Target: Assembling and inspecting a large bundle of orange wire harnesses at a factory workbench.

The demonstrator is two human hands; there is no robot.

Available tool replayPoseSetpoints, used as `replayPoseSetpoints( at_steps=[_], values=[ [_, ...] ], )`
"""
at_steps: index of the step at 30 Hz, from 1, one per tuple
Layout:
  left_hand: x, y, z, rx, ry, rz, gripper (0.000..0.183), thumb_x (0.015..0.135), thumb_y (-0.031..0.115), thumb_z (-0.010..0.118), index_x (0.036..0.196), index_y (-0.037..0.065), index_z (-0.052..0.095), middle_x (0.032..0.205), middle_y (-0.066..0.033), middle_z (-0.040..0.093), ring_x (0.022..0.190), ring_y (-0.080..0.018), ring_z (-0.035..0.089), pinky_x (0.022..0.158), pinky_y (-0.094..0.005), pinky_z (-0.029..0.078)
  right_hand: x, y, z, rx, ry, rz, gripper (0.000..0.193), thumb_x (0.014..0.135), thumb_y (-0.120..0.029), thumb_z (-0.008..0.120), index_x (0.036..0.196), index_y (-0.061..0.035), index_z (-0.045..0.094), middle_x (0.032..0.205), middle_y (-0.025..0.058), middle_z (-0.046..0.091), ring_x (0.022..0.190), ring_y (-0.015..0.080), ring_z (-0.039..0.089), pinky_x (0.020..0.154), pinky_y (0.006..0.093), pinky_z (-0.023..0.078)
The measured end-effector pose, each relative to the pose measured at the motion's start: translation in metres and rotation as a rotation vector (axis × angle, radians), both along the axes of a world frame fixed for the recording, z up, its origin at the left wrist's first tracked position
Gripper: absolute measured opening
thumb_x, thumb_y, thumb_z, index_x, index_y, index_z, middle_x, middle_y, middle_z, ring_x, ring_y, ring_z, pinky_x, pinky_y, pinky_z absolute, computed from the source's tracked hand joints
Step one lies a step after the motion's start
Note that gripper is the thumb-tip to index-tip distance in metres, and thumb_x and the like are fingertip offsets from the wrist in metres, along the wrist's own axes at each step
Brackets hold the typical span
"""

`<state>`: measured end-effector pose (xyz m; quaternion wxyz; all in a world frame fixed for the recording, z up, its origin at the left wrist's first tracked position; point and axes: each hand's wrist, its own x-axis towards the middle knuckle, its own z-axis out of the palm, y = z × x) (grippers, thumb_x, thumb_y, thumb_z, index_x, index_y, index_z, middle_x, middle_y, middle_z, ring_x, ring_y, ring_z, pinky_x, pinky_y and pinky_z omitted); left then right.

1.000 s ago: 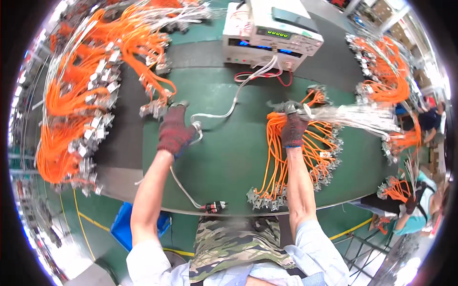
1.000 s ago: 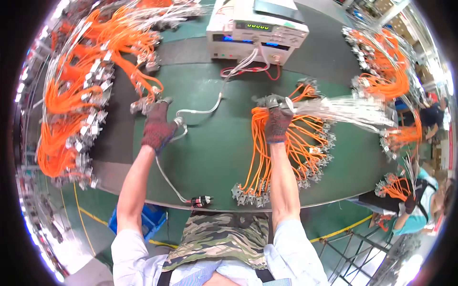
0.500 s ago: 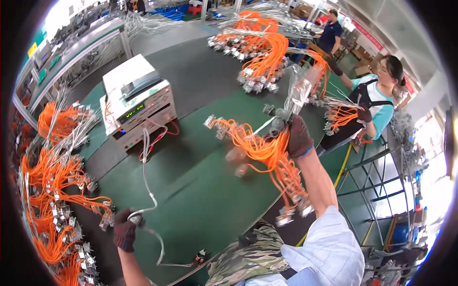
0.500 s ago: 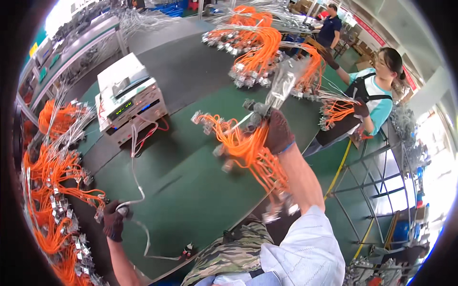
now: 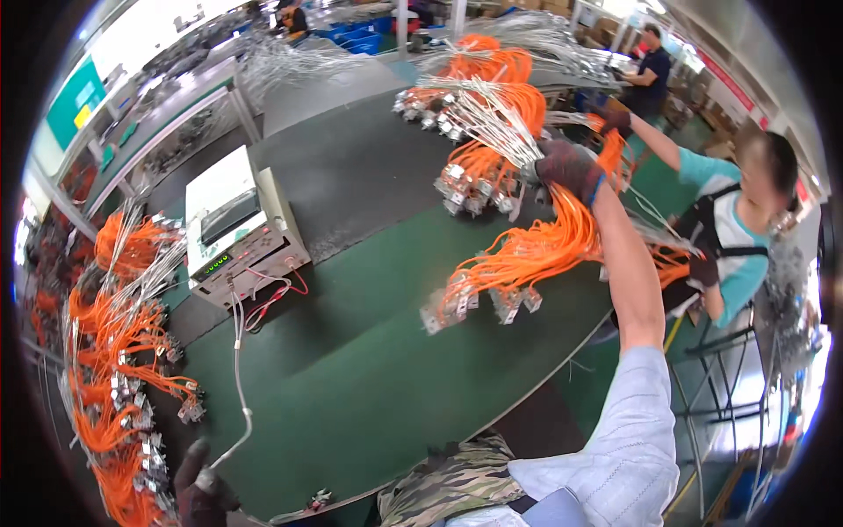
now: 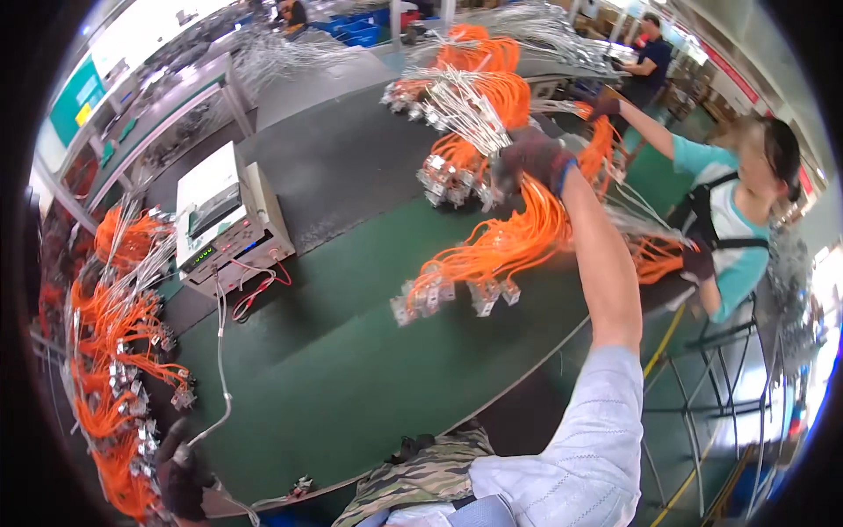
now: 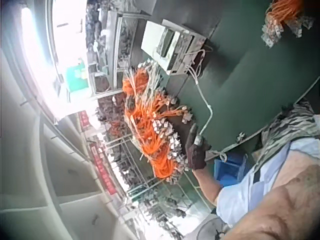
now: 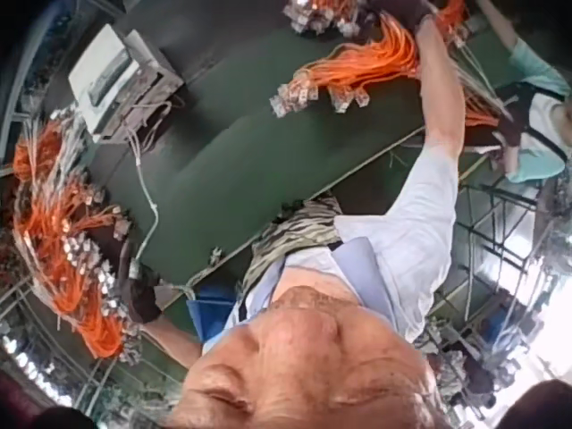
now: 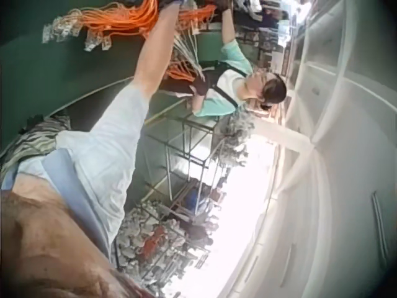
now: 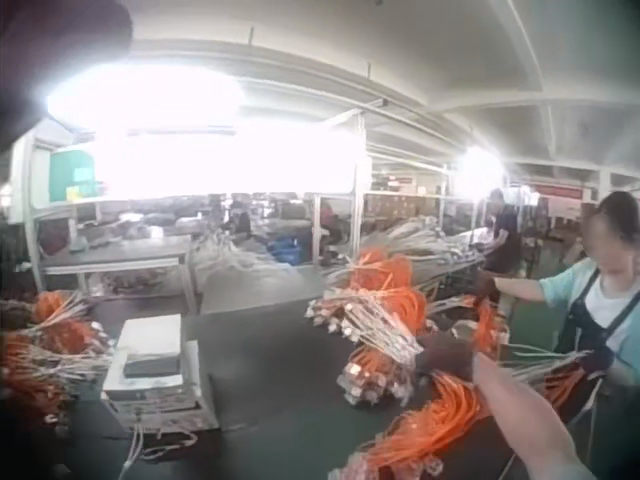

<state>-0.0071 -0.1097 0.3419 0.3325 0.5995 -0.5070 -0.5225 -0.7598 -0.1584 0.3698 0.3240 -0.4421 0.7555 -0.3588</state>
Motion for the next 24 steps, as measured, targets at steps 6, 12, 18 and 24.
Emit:
replayPoseSetpoints(
  at_steps=[6, 12, 18, 24],
  values=[
    [-0.057, 0.064, 0.056, -0.298, 0.045, 0.286, 0.091, 0.081, 0.039, 0.082, 0.154, -0.004, 0.048, 0.1, -0.0093, 0.074, 0.075, -0.0181, 0.071, 0.065, -0.0292, 0.058, -0.105, -0.133, -0.058, -0.087, 1.048, -0.111, 0.071, 0.079, -0.024, 0.08, 0.144, -0.0127, 0.056, 0.117, 0.0239, 0.073, 0.108, 0.0434, 0.071, 0.091, 0.054, 0.056],
    [-0.179, 0.042, 0.047, -0.179, 0.538, 0.167, 0.093, 0.086, 0.02, 0.082, 0.166, 0.009, 0.036, 0.119, -0.0143, 0.074, 0.095, -0.0252, 0.072, 0.084, -0.0427, 0.058, 0.151, -0.07, -0.112, -0.75, 0.462, 0.863, 0.084, 0.085, -0.02, 0.086, 0.157, -0.0092, 0.045, 0.145, 0.0172, 0.057, 0.134, 0.035, 0.055, 0.106, 0.0435, 0.053],
    [-0.256, -0.008, 0.007, -0.358, 0.871, 0.161, 0.08, 0.095, 0.014, 0.076, 0.164, 0.013, 0.037, 0.119, -0.0146, 0.074, 0.105, -0.0279, 0.071, 0.088, -0.0446, 0.057, 0.341, 0.039, -0.158, -0.23, -0.213, 1.353, 0.072, 0.085, -0.033, 0.086, 0.148, -0.0087, 0.059, 0.133, 0.02, 0.068, 0.119, 0.0328, 0.068, 0.103, 0.0461, 0.054],
    [-0.201, -0.111, 0.007, -0.594, 0.49, 0.227, 0.074, 0.096, 0.024, 0.078, 0.16, 0.013, 0.042, 0.118, -0.0176, 0.074, 0.107, -0.0291, 0.072, 0.092, -0.0444, 0.057, 0.316, 0.023, -0.239, 0.217, -0.503, 1.071, 0.036, 0.096, -0.019, 0.071, 0.129, -0.0048, 0.072, 0.1, 0.0085, 0.077, 0.086, 0.0165, 0.072, 0.078, 0.0365, 0.06]
  ],
)
